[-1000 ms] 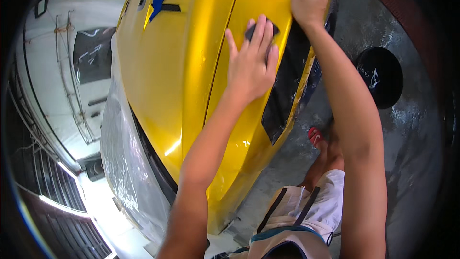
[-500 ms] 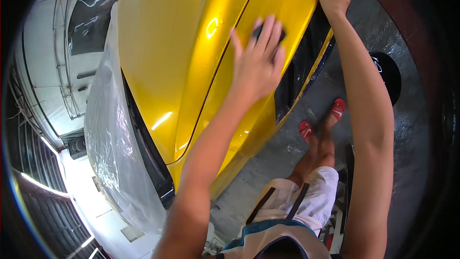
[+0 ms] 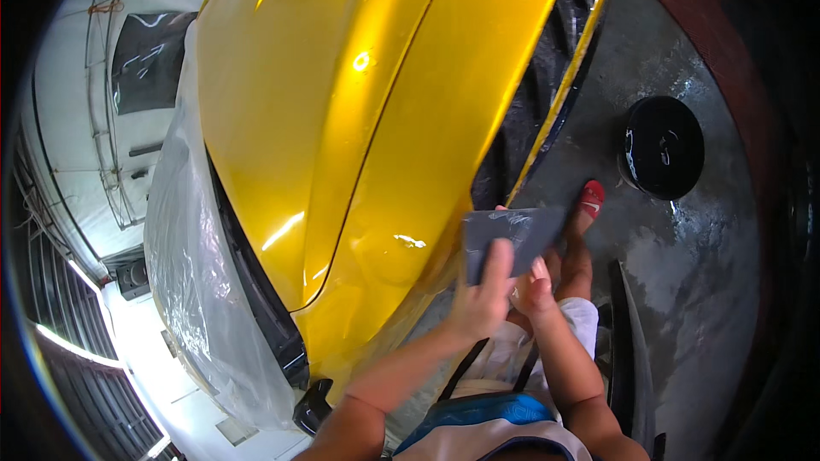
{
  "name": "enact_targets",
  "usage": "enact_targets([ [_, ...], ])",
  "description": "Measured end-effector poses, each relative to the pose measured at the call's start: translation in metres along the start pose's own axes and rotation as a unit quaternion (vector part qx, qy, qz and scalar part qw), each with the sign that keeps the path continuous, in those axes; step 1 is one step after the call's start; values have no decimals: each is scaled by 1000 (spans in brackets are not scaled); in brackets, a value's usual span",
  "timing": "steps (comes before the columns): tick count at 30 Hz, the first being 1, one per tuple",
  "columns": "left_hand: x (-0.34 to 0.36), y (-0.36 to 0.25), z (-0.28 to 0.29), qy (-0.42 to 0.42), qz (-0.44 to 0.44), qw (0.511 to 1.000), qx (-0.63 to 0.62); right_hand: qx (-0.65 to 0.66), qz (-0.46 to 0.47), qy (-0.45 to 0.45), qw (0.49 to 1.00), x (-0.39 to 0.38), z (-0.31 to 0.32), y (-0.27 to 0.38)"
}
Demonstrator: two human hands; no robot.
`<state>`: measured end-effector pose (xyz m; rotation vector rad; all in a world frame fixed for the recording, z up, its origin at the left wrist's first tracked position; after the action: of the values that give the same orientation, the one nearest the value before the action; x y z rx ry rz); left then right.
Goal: Sand a car body panel using a sanding block and water.
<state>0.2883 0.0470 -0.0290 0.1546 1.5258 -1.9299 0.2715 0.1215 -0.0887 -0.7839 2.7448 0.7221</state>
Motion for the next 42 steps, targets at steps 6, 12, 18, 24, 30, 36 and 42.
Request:
enact_targets([
  [6,42,-62,-61,15,-124,985,123,87,29,-175,980,79,121,118],
  [12,108,-140,8,-191,-436,713,515,-509,-89,-527,674,120,450,187],
  [18,117,-136,29,-236,-414,711,517,-926,-36,-266,264,192,611,169],
  [24,129,-127,38,-253,-375,748,485,-316,-103,-498,801,145,749,107],
  [30,126,-135,23,-244,-421,745,456,92,-101,-345,929,135,556,160],
  [36,112,-134,40,-246,-436,769,396,-24,-192,-218,957,128,232,177],
  [42,67,-86,59,-285,-292,835,370,-71,-222,-120,965,93,-48,101],
])
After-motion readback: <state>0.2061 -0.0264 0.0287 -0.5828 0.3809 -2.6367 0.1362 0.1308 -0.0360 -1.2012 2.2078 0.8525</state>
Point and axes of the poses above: each hand's wrist, its own x-axis towards the middle knuckle, its own z-axis out of the back of the hand, y = z × x, the point moved 10 cm from there along x, towards the middle knuckle, and after that the axes turned 6 degrees about -y, right-handed, at the moved point
